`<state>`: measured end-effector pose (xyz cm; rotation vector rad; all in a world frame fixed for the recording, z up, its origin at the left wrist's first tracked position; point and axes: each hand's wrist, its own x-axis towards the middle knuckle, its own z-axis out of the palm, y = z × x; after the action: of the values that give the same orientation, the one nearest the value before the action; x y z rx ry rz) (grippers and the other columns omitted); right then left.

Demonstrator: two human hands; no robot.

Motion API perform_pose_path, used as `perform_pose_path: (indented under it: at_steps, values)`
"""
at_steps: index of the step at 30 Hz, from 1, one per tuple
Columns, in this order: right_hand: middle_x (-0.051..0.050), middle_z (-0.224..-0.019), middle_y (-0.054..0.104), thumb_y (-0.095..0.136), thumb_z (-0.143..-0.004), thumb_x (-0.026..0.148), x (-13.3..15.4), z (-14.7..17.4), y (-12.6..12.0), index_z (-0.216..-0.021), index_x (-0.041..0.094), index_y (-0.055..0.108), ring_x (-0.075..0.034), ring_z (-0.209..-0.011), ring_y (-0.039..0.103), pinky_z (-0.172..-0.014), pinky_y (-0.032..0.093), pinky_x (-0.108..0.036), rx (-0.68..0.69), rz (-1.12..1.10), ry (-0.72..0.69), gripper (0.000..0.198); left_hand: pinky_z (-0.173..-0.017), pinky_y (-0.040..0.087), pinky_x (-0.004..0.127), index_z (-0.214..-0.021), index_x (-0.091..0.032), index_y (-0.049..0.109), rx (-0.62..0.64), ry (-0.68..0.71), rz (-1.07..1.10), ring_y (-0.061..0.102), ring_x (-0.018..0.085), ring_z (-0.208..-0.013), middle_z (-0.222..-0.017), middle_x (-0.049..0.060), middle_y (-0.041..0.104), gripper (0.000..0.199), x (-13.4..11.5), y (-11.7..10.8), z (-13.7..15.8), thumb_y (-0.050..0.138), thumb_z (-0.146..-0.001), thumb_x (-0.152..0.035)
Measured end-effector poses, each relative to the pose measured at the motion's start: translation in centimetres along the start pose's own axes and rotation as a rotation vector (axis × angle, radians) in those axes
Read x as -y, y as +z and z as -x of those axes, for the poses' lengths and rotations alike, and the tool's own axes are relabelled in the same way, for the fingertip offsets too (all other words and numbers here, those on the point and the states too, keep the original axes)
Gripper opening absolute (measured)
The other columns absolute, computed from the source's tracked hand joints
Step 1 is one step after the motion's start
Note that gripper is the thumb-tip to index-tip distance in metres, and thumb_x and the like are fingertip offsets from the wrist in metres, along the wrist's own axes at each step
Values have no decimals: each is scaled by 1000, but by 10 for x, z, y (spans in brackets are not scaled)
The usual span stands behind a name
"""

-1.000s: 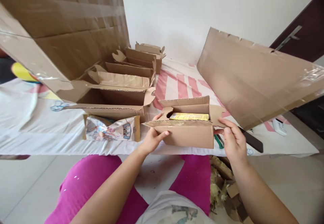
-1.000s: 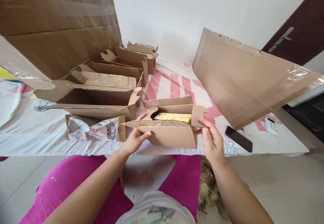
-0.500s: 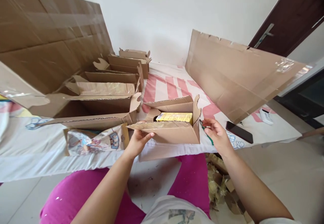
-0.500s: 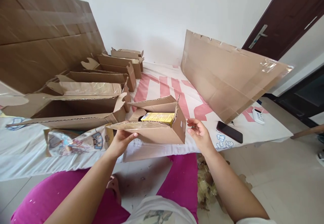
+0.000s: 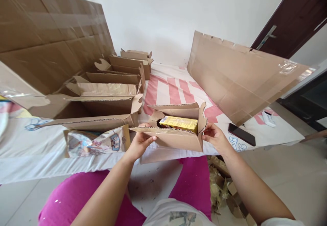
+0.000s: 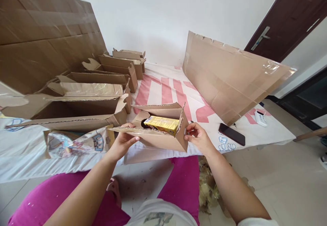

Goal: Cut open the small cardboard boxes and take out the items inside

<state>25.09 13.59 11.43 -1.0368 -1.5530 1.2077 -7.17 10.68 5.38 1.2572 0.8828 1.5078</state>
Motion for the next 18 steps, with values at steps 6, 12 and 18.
perform_pose_path:
  at_steps: [6, 12, 18]
  values:
    - [1, -79, 60, 81, -64, 44, -1, 2, 3, -78, 24, 55, -15, -72, 57, -68, 50, -31, -22, -30, -20, 37, -66, 50, 23, -104, -23, 43, 15, 55, -48, 56, 11, -74, -85, -2, 53, 45, -3, 0, 1, 76, -74, -30]
    - [1, -74, 60, 76, -68, 46, -6, 6, 6, -80, 23, 59, -15, -68, 56, -65, 49, -31, -89, 47, 26, 31, -68, 51, 23, -104, -24, 44, 24, 88, -80, 57, 12, -77, -91, -1, 53, 45, -3, 0, 0, 76, -74, -32]
    - [0, -74, 62, 72, -67, 47, -18, 18, -55, -79, 21, 59, -13, -66, 55, -64, 47, -28, -364, 259, 72, 31, -64, 51, 22, -104, -24, 45, -67, 136, -174, 56, 11, -73, -90, -2, 51, 48, -2, -5, -1, 78, -71, -34]
